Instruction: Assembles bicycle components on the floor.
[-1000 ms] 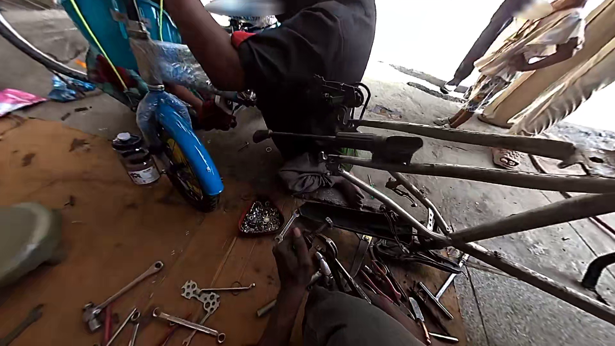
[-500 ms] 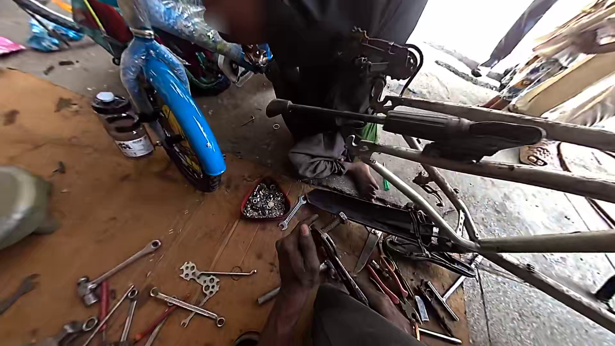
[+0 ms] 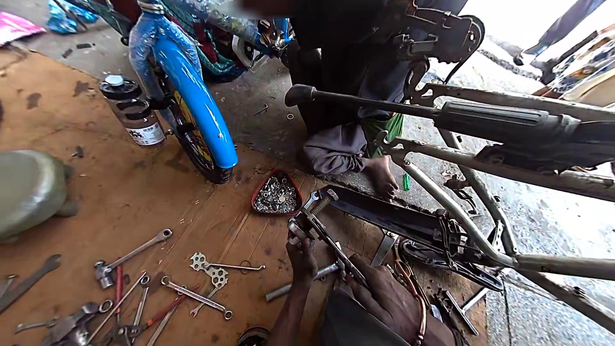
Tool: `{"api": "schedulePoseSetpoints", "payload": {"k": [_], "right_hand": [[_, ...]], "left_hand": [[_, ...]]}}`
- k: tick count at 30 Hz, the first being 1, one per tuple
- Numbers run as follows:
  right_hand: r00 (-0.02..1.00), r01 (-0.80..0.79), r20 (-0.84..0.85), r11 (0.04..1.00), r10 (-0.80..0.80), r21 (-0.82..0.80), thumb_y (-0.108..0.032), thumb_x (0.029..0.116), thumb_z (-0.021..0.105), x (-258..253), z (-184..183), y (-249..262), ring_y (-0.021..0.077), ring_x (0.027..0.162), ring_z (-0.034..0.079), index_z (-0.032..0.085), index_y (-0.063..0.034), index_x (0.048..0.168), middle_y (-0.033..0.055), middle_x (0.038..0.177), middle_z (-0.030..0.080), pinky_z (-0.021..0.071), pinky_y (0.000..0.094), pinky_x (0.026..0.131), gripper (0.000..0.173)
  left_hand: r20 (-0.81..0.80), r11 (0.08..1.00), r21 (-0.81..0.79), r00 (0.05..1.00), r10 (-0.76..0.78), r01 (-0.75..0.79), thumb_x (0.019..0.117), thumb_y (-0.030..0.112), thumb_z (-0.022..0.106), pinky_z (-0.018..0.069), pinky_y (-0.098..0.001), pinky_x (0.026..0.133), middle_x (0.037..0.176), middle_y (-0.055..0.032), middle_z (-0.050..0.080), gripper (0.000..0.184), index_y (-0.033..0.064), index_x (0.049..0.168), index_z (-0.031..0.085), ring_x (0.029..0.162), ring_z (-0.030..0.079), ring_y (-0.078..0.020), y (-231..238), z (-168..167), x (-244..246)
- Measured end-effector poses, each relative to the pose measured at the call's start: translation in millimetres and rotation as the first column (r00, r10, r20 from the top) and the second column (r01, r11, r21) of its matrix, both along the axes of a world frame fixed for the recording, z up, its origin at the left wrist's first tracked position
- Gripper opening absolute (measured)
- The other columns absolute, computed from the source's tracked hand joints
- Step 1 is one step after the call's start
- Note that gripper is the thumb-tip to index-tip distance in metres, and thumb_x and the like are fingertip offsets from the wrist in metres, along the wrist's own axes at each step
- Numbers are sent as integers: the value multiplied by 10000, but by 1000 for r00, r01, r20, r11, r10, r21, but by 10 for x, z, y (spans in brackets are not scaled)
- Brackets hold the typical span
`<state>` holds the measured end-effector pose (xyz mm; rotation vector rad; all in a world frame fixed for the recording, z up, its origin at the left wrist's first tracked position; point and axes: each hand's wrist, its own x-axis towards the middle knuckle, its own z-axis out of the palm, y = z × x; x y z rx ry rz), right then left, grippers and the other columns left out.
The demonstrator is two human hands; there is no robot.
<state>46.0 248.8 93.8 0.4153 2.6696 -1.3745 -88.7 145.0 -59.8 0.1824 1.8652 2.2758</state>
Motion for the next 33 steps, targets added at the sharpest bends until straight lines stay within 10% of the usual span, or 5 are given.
{"api": "schedulePoseSetpoints", "payload": {"k": [4,11,26,33], "right_hand": [[999,-35,-8,997,36,74,-368,1039,404,-10,26,-1,210,553,591,590,-48,1111,60,652,550,498,413,506,378],[959,135,265,985,-103,-104,-491,1072,366,-143,258,48,162,672,626,580,-93,1247,24,782,595,551,373,670,485],[919,240,306,968,-249,68,-394,877,797,-363,43,260,113,622,547,617,-109,863,-7,687,558,479,328,630,338],[917,324,241,946,-319,19,-285,930,682,-560,-299,-85,290,870,667,651,-13,1085,147,917,674,537,486,837,314]], "left_hand": [[103,998,-63,995,-6,13,971,375,498,501,-176,611,744,51,613,415,-31,949,580,641,573,16,58,-374,76],[38,939,-333,996,-79,87,1069,367,375,427,-252,493,559,55,487,503,91,725,617,466,443,-58,131,-616,40],[58,874,-345,937,-344,342,1076,425,388,358,-281,457,508,43,389,540,154,615,469,433,372,-94,106,-592,-141],[156,881,-362,952,-264,304,1065,258,469,521,-375,709,723,-82,555,382,-67,934,621,681,556,-169,45,-589,-137]]}}
